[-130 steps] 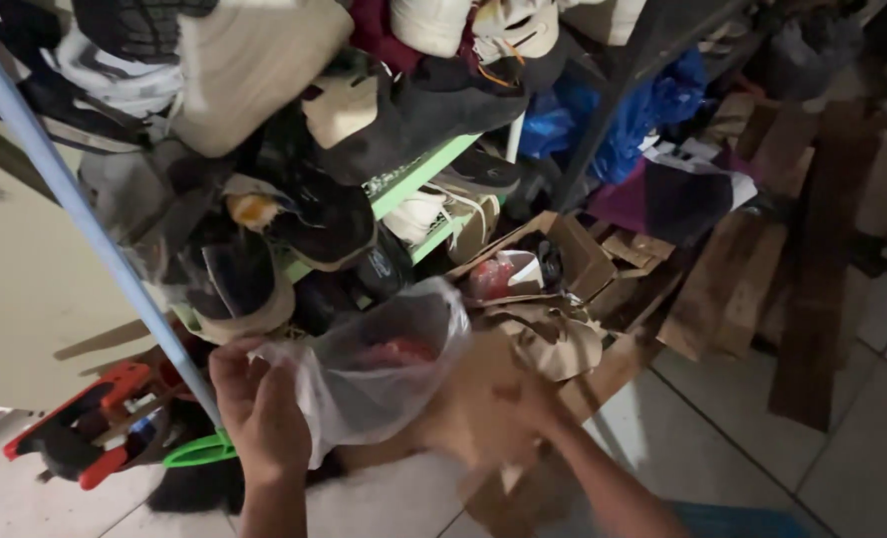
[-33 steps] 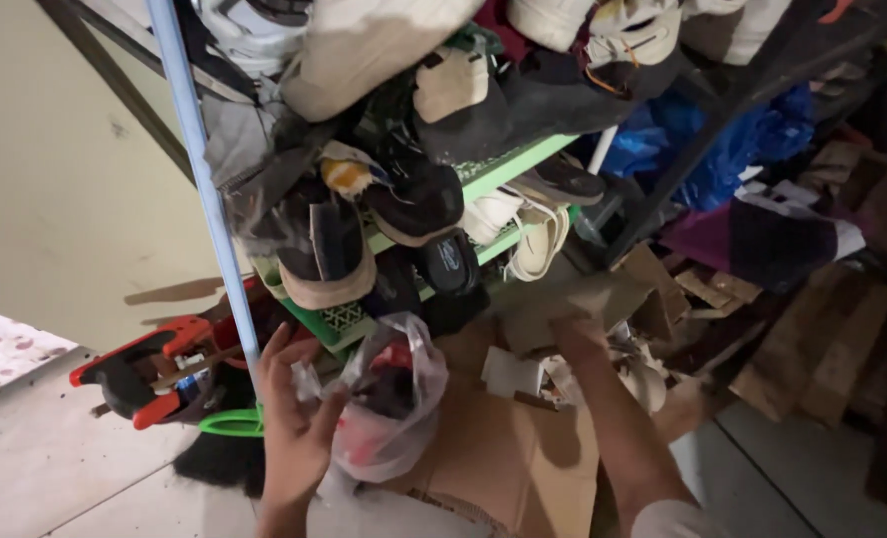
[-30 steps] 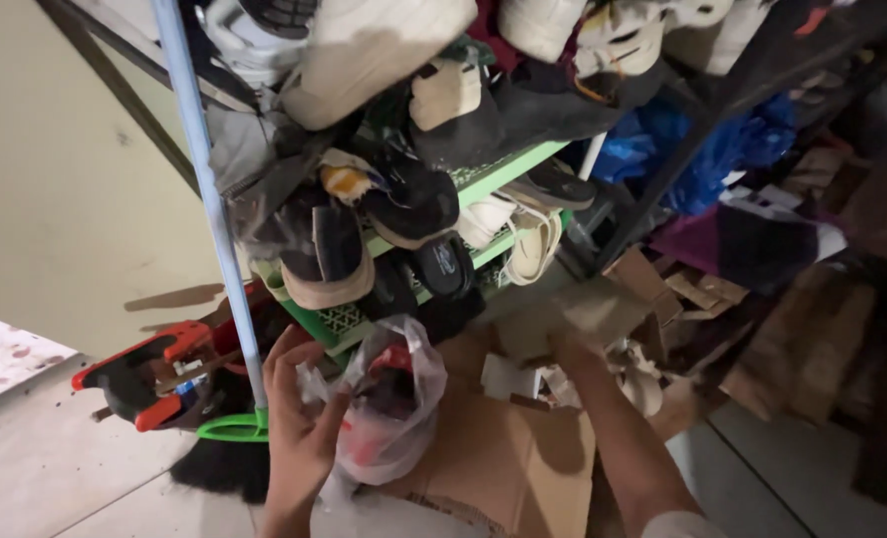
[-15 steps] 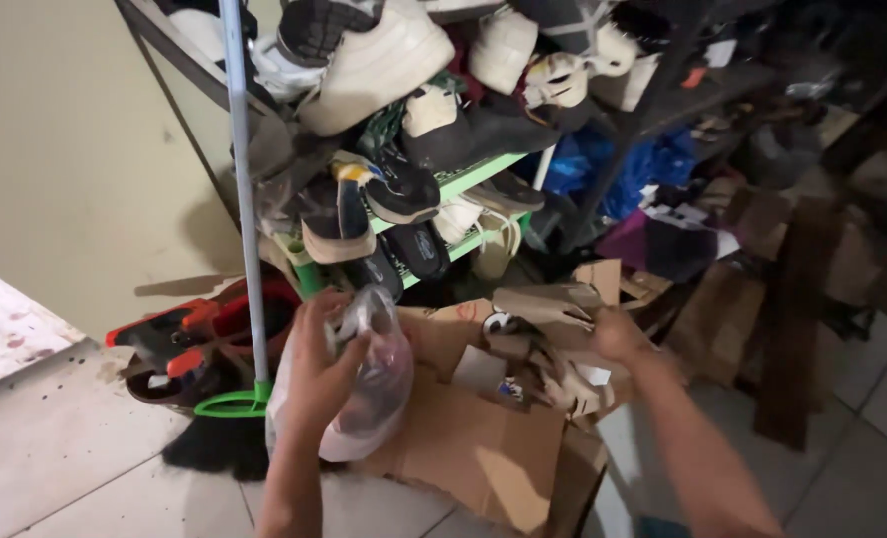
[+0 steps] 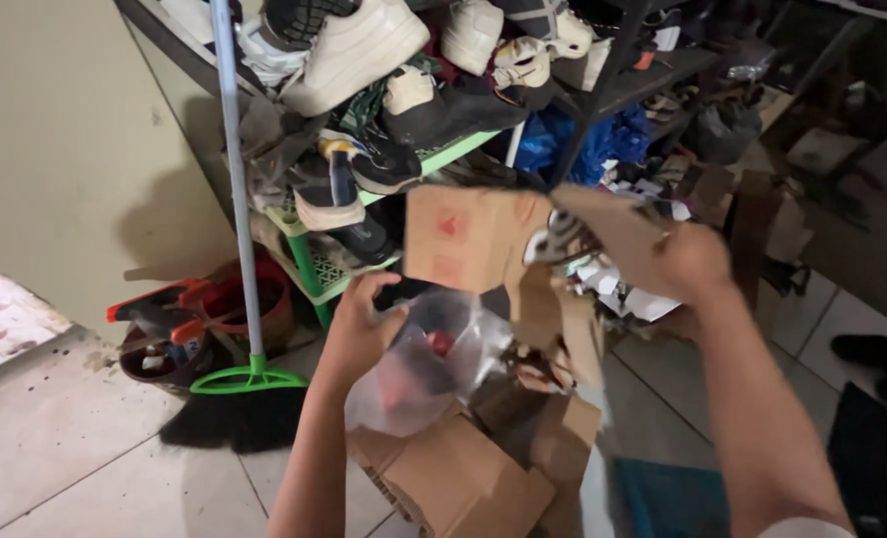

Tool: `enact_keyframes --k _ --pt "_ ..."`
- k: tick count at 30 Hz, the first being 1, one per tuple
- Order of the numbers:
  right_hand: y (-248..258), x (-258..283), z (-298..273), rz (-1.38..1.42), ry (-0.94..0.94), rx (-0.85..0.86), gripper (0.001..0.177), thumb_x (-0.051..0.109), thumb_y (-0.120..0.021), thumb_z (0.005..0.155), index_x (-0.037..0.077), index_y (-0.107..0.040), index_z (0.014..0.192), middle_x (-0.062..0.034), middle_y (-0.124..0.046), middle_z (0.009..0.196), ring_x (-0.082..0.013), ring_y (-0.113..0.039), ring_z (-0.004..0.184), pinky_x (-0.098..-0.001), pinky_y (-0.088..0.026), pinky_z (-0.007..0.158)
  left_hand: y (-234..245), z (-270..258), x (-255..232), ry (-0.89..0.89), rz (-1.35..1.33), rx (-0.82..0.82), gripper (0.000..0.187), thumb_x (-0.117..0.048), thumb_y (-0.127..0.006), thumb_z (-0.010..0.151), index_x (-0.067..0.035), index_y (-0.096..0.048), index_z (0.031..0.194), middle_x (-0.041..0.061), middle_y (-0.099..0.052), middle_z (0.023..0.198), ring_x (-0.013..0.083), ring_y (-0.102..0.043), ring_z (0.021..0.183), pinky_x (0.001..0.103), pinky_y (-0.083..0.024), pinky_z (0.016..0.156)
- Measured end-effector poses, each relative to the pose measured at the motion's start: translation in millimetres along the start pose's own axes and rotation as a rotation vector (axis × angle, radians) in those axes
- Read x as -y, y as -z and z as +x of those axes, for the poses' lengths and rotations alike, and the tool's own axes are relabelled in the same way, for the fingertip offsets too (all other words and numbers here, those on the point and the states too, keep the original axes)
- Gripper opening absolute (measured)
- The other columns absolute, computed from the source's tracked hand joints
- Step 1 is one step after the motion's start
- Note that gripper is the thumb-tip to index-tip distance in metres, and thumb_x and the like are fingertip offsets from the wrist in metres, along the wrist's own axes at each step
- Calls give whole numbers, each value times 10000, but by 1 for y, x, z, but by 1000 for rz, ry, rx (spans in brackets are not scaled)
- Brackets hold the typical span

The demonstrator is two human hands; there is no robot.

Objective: Sweeping the floor and collecting trash and cardboard near a shoe rack and motorcycle.

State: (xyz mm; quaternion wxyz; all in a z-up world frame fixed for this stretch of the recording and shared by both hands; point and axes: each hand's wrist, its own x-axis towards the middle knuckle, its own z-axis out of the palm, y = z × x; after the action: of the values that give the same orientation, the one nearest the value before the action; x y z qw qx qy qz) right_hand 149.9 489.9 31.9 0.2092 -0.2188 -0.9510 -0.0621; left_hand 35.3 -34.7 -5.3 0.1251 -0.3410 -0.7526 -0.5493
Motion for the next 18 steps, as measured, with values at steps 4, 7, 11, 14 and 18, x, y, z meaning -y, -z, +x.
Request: enact_keyframes --k 4,7,11,14,18 --pt "36 -24 -31 45 -221 120 320 262 -701 919 -17 -777 1054 -269 -735 942 -431 -714 847 -530 -579 786 -5 2 -3 -95 -100 -41 432 -58 -765 840 -73 -622 1247 123 -643 1133 283 -635 1042 378 -513 945" --pt "48 -34 -51 103 -207 -205 258 208 -720 942 -26 -765 1040 -274 -716 892 -416 -716 866 -496 -588 841 -12 8 -4 14 -89 -38 434 -68 -773 823 -75 -638 1236 139 -622 1112 266 -625 1012 366 -538 827" --pt "59 -36 -77 263 -110 -223 324 177 -710 956 4 -746 1227 -264 -698 913 -414 -697 798 -493 -550 707 -28 6 24 193 -89 53 416 -95 -774 819 -88 -644 1214 143 -620 1121 248 -649 1014 346 -580 700" --pt "32 -53 -89 187 -129 -177 329 258 -671 1117 -47 -690 995 -250 -652 779 -366 -640 652 -441 -527 679 -41 9 41 196 -72 73 385 -108 -759 836 -95 -648 1204 137 -638 1175 255 -676 1058 347 -604 711" --pt "-15 -69 -94 170 -211 -438 195 166 -701 1075 -26 -694 1042 -237 -662 843 -331 -641 728 -425 -515 680 -47 8 49 198 -90 38 405 -106 -738 829 -102 -648 1224 144 -627 1228 283 -686 1072 362 -613 754"
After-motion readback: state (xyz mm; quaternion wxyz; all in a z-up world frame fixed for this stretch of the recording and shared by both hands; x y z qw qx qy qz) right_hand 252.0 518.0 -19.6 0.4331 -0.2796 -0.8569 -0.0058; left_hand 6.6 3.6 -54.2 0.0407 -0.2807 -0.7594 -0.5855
